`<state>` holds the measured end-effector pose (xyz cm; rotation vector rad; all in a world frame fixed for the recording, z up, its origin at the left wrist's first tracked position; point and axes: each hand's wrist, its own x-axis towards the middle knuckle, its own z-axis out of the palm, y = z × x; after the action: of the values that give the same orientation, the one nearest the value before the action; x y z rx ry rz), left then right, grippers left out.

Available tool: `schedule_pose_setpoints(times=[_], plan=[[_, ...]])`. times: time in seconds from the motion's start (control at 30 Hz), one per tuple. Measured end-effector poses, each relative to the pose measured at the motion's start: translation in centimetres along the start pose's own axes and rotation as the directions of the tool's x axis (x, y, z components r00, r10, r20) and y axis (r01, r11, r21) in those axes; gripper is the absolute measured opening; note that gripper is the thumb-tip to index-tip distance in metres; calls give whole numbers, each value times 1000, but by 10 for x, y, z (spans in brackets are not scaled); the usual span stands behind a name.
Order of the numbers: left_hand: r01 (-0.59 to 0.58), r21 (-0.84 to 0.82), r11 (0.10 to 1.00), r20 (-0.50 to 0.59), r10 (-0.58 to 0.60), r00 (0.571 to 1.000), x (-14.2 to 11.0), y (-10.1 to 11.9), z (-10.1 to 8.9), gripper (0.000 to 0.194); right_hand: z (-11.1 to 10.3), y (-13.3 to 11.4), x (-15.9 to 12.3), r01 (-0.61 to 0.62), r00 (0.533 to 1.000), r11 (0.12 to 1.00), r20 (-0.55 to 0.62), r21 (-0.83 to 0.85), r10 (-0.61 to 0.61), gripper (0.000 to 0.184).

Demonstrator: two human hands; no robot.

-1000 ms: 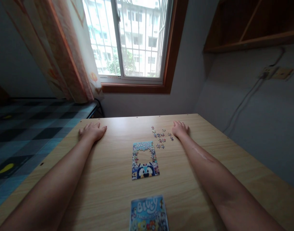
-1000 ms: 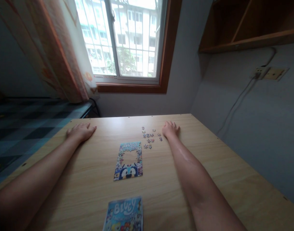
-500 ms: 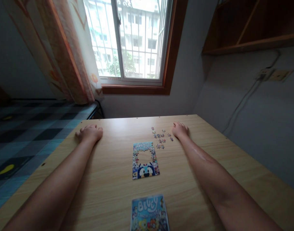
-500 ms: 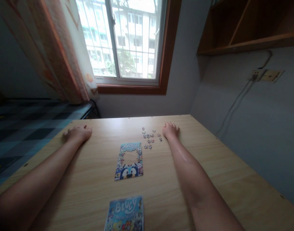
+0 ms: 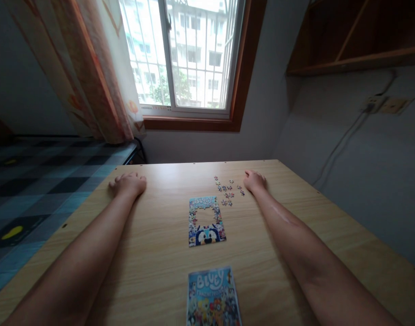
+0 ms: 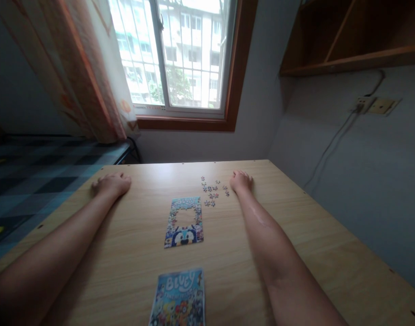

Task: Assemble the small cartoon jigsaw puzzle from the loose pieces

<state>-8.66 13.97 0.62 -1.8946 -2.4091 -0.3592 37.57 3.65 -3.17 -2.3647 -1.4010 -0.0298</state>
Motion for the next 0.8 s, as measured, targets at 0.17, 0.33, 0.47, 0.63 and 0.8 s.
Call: schedule_pose_setpoints(times=[0.17, 0.33, 0.47, 0.63, 0.8], plan=[[-14, 9, 1000, -13, 14, 1000, -1, 3, 3, 62, -3, 4, -1, 15, 1000, 1000, 10, -16, -15, 45], [-30, 10, 999, -5, 30, 1000, 0, 5, 7, 63, -2, 6, -1, 22, 999, 999, 34, -39, -21, 48], [-36, 3, 999, -7, 36, 999, 1, 5, 7, 63, -2, 8, -3, 23, 998, 999, 64, -45, -21, 51], [-32, -20, 999, 13, 33, 999, 0, 6, 6, 65, -2, 8, -3, 25, 997, 998, 79, -58, -20, 52], [-34, 7, 999, 13, 33, 999, -1, 7, 7, 63, -2, 9, -2, 24, 995, 998, 94, -56, -19, 52]])
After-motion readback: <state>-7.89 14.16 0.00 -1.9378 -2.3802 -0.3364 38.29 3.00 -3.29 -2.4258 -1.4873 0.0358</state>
